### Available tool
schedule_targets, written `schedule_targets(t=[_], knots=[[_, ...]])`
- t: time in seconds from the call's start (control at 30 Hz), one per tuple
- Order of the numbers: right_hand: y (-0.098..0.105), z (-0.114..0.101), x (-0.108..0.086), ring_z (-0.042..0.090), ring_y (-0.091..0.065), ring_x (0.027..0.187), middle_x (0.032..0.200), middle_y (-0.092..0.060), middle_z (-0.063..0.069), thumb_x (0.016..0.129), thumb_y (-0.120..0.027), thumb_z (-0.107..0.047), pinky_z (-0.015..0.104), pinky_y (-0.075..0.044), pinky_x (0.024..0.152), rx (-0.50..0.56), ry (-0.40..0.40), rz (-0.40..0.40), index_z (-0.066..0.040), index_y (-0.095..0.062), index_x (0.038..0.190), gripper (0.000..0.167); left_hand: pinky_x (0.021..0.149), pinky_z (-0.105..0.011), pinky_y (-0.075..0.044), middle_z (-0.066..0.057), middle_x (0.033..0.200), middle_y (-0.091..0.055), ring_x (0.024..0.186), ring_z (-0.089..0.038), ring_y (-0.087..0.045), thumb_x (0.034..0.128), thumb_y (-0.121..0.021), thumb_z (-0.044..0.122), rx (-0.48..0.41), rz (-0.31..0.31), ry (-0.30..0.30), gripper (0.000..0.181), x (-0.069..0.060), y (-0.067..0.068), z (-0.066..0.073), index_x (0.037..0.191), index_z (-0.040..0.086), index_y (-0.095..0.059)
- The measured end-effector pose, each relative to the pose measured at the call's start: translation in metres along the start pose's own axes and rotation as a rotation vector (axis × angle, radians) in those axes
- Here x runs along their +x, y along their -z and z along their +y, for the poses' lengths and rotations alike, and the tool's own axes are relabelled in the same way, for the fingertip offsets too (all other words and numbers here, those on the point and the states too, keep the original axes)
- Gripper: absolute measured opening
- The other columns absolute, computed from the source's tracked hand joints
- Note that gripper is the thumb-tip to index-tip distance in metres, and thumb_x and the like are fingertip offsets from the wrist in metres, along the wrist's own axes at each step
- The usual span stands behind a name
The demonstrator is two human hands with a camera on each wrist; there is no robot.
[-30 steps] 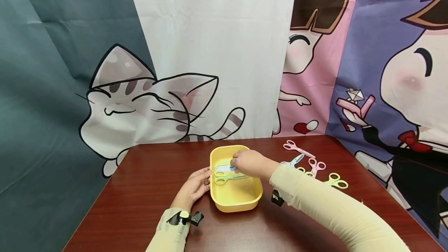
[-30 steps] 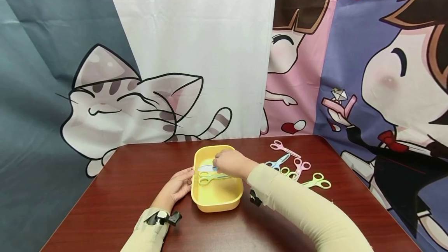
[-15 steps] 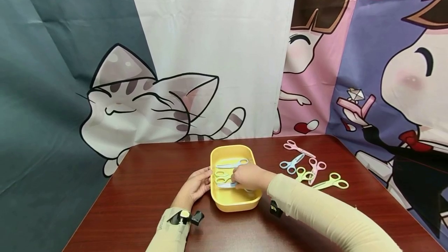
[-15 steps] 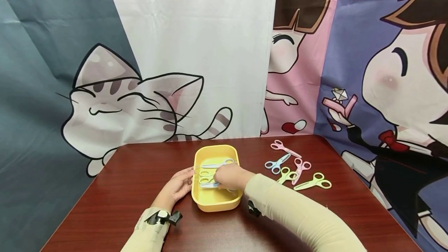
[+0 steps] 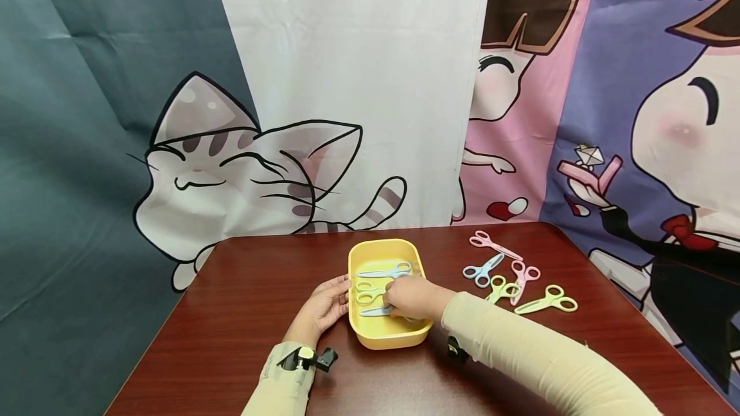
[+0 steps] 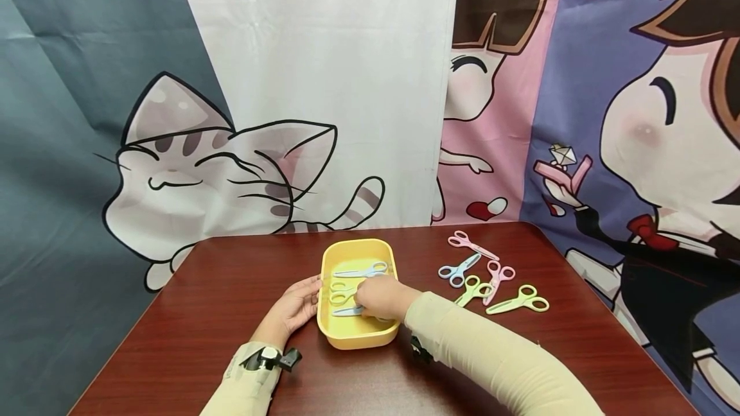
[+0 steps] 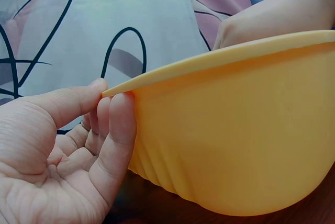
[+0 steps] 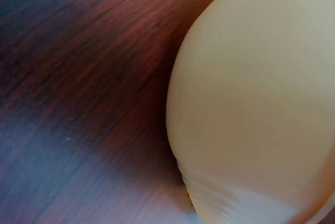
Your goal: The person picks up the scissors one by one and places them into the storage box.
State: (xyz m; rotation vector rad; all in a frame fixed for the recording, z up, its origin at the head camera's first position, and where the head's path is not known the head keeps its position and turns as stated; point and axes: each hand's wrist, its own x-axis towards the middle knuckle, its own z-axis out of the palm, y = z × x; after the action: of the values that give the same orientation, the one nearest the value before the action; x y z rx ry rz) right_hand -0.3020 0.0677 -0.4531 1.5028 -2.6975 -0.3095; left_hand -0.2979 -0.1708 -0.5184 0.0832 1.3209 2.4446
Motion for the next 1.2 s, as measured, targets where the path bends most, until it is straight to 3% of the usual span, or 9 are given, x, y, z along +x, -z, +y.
schedule_targets(t=[0.17,0.3,0.4,0.53,0.7,0.9,1.03,1.2], knots=[[0.000,0.003,-0.002,0.009,-0.056,0.073,0.079,-0.058,-0.010,0.087,-0.078,-0.035,0.028,-0.050,0.060,0.021,0.007,0.030,-0.024,-0.071,0.087,0.013,0.068,-0.022,-0.058,-0.002,0.095,-0.069,0.078,-0.007,-0.066,0.1073,-0.044,0.003,-0.005,-0.031,0.007,0.019,0.001,0.002,0.000,0.126,0.001,-0.047],[0.006,0.013,-0.005,0.010,-0.060,0.080,0.086,-0.064,-0.008,0.087,-0.079,-0.035,0.028,-0.053,0.067,0.071,0.005,0.094,-0.020,-0.075,0.095,0.017,0.069,-0.022,-0.058,-0.002,0.095,-0.070,0.079,-0.008,-0.067,0.1074,-0.043,0.003,-0.004,-0.033,0.005,0.018,0.001,0.003,0.000,0.124,0.002,-0.049],[0.011,0.030,-0.010,0.012,-0.063,0.085,0.093,-0.066,-0.004,0.088,-0.079,-0.030,0.030,-0.056,0.071,0.119,-0.024,0.174,-0.015,-0.076,0.104,0.022,0.068,-0.022,-0.058,-0.002,0.094,-0.069,0.077,-0.007,-0.065,0.1074,-0.044,0.003,-0.008,-0.012,0.007,0.018,0.000,0.001,0.001,0.124,0.002,-0.049],[0.011,0.067,-0.021,0.014,-0.064,0.083,0.093,-0.065,-0.001,0.089,-0.079,-0.018,0.034,-0.057,0.073,0.157,-0.091,0.291,-0.011,-0.075,0.103,0.017,0.066,-0.021,-0.057,-0.002,0.091,-0.067,0.072,-0.006,-0.061,0.1070,-0.046,0.004,-0.003,0.020,0.007,0.021,-0.001,-0.002,0.001,0.127,0.000,-0.047],[0.002,0.120,-0.045,0.017,-0.063,0.079,0.087,-0.062,-0.002,0.090,-0.073,-0.011,0.039,-0.055,0.071,0.160,-0.264,0.336,-0.013,-0.073,0.094,0.005,0.065,-0.020,-0.056,-0.001,0.090,-0.066,0.071,-0.006,-0.061,0.1066,-0.048,0.005,0.005,0.028,-0.003,0.022,-0.002,-0.003,0.001,0.128,-0.001,-0.047],[-0.025,0.173,-0.085,0.020,-0.062,0.071,0.076,-0.063,-0.001,0.089,-0.067,-0.008,0.042,-0.053,0.065,0.132,-0.471,0.271,-0.014,-0.067,0.081,0.011,0.067,-0.020,-0.057,-0.002,0.093,-0.067,0.073,-0.006,-0.062,0.1067,-0.047,0.004,0.000,0.011,0.001,0.021,0.000,-0.001,0.001,0.127,0.000,-0.048],[-0.039,0.193,-0.109,0.028,-0.066,0.081,0.087,-0.069,0.010,0.090,-0.067,-0.007,0.049,-0.055,0.071,0.216,-0.650,0.227,-0.007,-0.069,0.088,0.003,0.068,-0.020,-0.057,-0.001,0.094,-0.067,0.075,-0.006,-0.062,0.1067,-0.048,0.006,0.009,0.002,0.002,0.021,-0.001,0.000,0.000,0.127,0.001,-0.048],[-0.049,0.203,-0.124,0.039,-0.065,0.089,0.094,-0.066,0.022,0.091,-0.068,-0.009,0.055,-0.054,0.073,0.274,-0.815,0.217,-0.002,-0.064,0.086,0.009,0.066,-0.020,-0.057,-0.001,0.091,-0.066,0.072,-0.006,-0.061,0.1071,-0.046,0.004,-0.001,-0.005,0.007,0.019,-0.001,-0.001,0.002,0.125,0.001,-0.048]])
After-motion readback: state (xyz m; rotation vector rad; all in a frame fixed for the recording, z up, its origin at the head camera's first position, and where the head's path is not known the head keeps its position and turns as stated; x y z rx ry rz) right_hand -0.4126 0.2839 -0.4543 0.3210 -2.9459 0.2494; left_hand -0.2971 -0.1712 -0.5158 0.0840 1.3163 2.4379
